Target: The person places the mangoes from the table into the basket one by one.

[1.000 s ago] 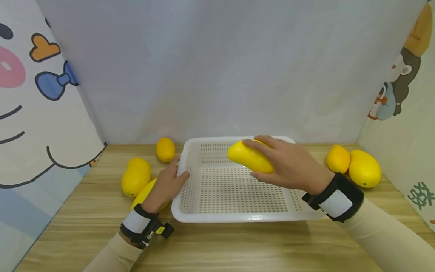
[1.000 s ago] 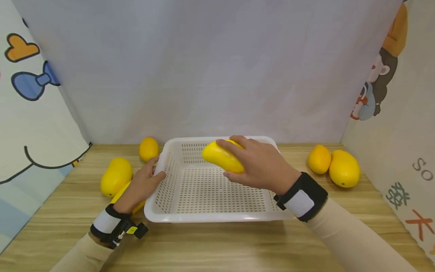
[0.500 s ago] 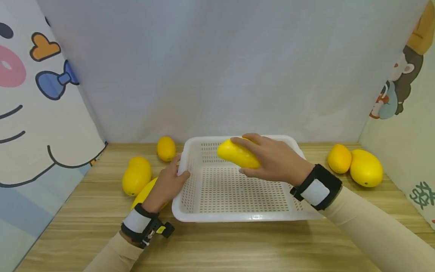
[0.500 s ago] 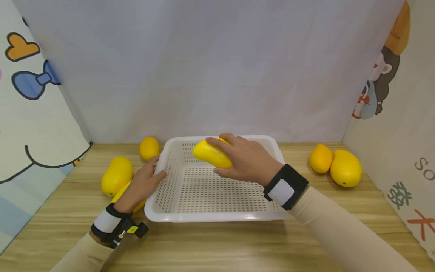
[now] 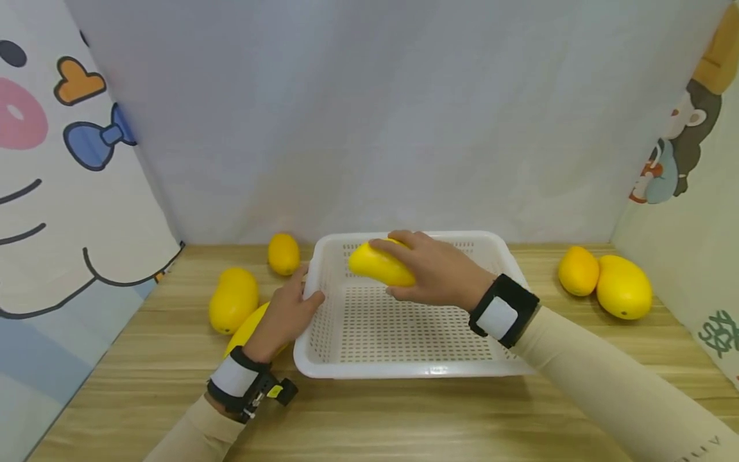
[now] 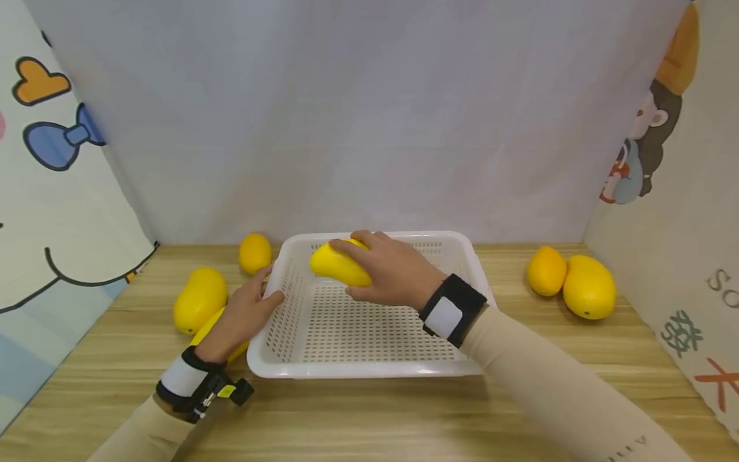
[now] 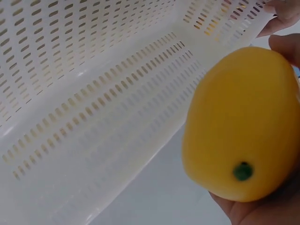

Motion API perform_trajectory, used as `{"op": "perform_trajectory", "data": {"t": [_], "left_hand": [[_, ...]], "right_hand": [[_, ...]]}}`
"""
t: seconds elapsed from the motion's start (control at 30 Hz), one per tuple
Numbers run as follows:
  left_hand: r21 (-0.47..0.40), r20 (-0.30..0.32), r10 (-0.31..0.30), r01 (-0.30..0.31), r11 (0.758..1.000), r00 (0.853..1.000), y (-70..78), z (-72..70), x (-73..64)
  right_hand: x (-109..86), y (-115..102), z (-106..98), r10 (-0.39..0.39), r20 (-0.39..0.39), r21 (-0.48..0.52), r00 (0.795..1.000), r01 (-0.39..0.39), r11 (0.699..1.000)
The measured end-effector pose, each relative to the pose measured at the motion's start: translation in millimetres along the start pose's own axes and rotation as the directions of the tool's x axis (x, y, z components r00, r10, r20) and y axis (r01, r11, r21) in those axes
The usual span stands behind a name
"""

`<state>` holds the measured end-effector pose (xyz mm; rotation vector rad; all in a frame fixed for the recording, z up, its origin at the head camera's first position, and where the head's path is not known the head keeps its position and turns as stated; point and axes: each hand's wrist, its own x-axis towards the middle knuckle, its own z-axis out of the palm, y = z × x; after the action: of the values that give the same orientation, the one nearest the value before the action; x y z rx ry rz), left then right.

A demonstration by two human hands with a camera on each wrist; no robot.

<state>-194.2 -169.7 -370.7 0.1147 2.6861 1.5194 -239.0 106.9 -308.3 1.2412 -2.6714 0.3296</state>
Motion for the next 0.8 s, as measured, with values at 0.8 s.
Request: {"op": "perform_trajectory", "data": {"t": [0.8], "left_hand": [[-0.012, 0.019, -0.022, 0.022, 1.0, 1.0, 4.6, -0.9, -1.9]], "right_hand": [[25.3, 0.5, 25.4, -0.081, 0.027, -0.04, 0.996, 0.082, 0.996]]}}
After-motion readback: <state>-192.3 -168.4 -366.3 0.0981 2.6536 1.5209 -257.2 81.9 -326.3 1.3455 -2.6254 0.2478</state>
